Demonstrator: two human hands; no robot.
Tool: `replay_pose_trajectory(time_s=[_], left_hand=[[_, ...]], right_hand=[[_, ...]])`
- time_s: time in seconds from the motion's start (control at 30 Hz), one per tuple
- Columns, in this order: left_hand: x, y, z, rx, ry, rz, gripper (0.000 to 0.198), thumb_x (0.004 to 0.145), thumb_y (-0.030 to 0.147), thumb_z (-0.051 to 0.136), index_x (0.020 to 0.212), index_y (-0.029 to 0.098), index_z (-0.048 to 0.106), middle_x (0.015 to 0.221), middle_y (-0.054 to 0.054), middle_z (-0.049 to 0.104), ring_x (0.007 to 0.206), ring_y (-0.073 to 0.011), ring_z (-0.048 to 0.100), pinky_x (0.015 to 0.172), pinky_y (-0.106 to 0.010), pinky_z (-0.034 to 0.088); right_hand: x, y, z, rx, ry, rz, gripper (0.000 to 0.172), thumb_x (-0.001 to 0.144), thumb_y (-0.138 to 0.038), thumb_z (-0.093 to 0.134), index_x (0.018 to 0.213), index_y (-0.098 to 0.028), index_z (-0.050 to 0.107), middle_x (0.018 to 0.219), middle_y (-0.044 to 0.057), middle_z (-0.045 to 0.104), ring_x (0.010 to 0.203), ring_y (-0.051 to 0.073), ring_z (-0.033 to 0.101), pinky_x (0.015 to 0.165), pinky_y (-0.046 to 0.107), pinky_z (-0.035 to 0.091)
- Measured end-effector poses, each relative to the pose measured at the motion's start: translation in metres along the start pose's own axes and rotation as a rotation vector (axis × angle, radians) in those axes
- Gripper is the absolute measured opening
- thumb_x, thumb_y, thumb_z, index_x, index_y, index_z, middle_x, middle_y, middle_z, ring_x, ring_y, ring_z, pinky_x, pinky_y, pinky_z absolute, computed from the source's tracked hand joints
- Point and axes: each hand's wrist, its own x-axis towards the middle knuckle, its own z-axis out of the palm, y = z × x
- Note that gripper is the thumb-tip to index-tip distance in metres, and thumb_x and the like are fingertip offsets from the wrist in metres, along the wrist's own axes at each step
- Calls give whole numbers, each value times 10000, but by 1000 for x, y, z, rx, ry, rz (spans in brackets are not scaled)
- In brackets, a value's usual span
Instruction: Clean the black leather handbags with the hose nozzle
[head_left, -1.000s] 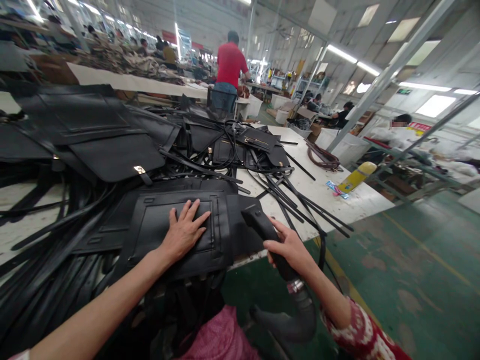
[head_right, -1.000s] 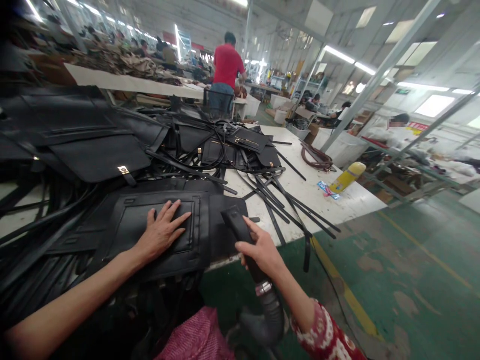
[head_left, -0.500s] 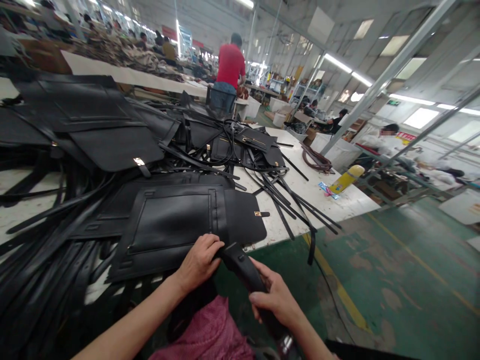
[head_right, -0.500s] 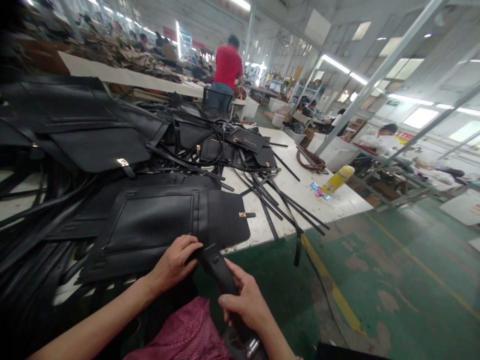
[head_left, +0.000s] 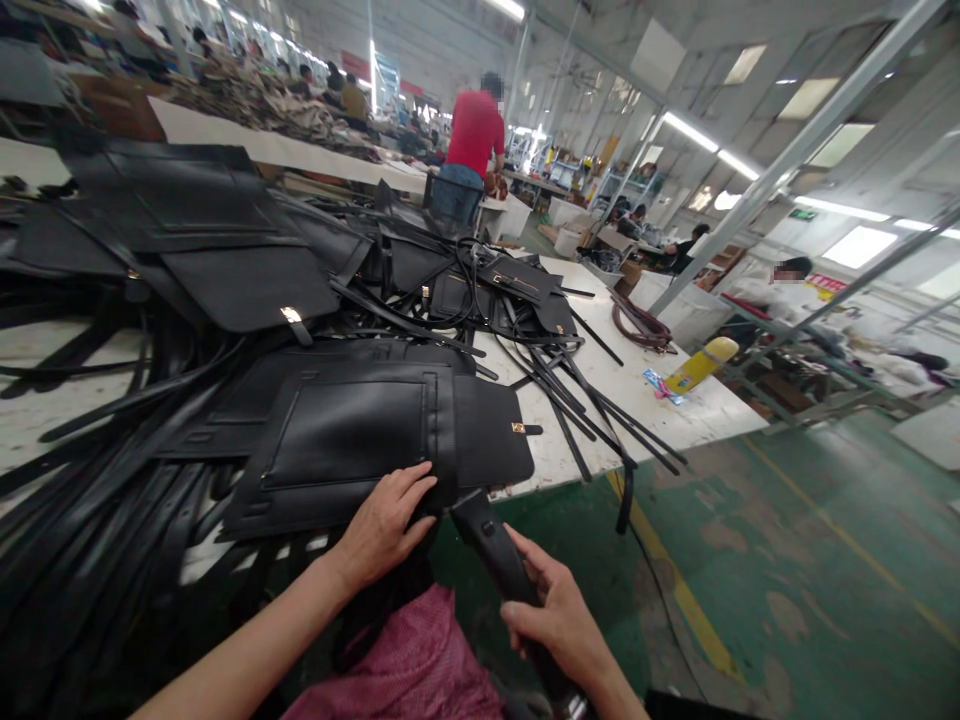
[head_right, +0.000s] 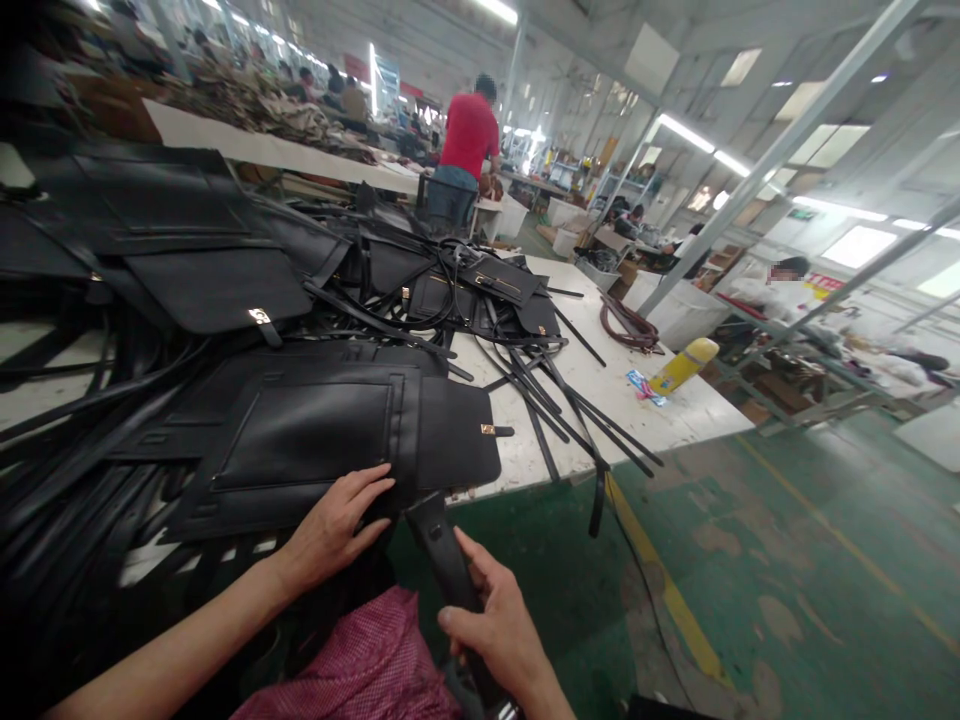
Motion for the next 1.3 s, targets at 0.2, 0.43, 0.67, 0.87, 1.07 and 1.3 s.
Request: replay_pose_trajectory(time_s=[0.2, 0.43, 0.67, 0.87, 1.07, 1.3], left_hand=[[1, 4, -6, -12, 13, -15, 434, 750, 220, 529, 1167, 135, 446, 1233, -142, 503, 1118, -248, 449, 939, -438, 335], [14, 19, 4, 56, 79, -15, 395, 738, 199, 550, 1130, 162, 515, 1161, -144, 513, 1053, -272, 469, 867, -435, 366], [30, 14, 6, -393, 56, -173, 198, 808, 162, 464, 809, 178, 661, 762, -39, 614, 733, -137, 563, 699, -257, 428], [35, 4, -6, -760, -22, -400, 166, 675, 150, 550, 738, 188, 699, 714, -7, 624, 722, -137, 570, 702, -241, 412], [41, 2, -10, -951, -58, -657, 172, 585, 194, 584, 708, 137, 690, 613, -2, 634, 580, -132, 550, 590, -240, 422], [42, 3, -11, -987, -58, -678, 187, 607, 213, 569, 730, 124, 678, 641, -14, 649, 596, -145, 570, 571, -249, 437]], right_hand=[[21, -1, 21, -40, 37, -59, 723, 633, -59, 565, 1306, -245, 377, 937, 29, 627, 388, 37, 477, 345, 157, 388], [24, -25, 16, -37, 203, -203, 719, 686, -149, 618, 1333, -243, 319, 725, -28, 600, 428, 72, 506, 399, 190, 433], [-5, -13, 9, -45, 182, -130, 713, 662, -85, 582, 1321, -219, 345, 717, -25, 592, 445, 76, 507, 417, 192, 422], [3, -2, 21, 47, 33, -109, 730, 601, -36, 570, 1289, -214, 401, 734, -29, 592, 448, 69, 496, 413, 179, 423], [24, -21, 22, -6, 130, -161, 740, 653, -123, 606, 1334, -174, 322, 614, -43, 580, 407, 82, 485, 395, 193, 413], [13, -20, 24, 19, 6, -123, 710, 622, -68, 579, 1293, -210, 397, 769, -9, 614, 423, 63, 479, 393, 181, 406]])
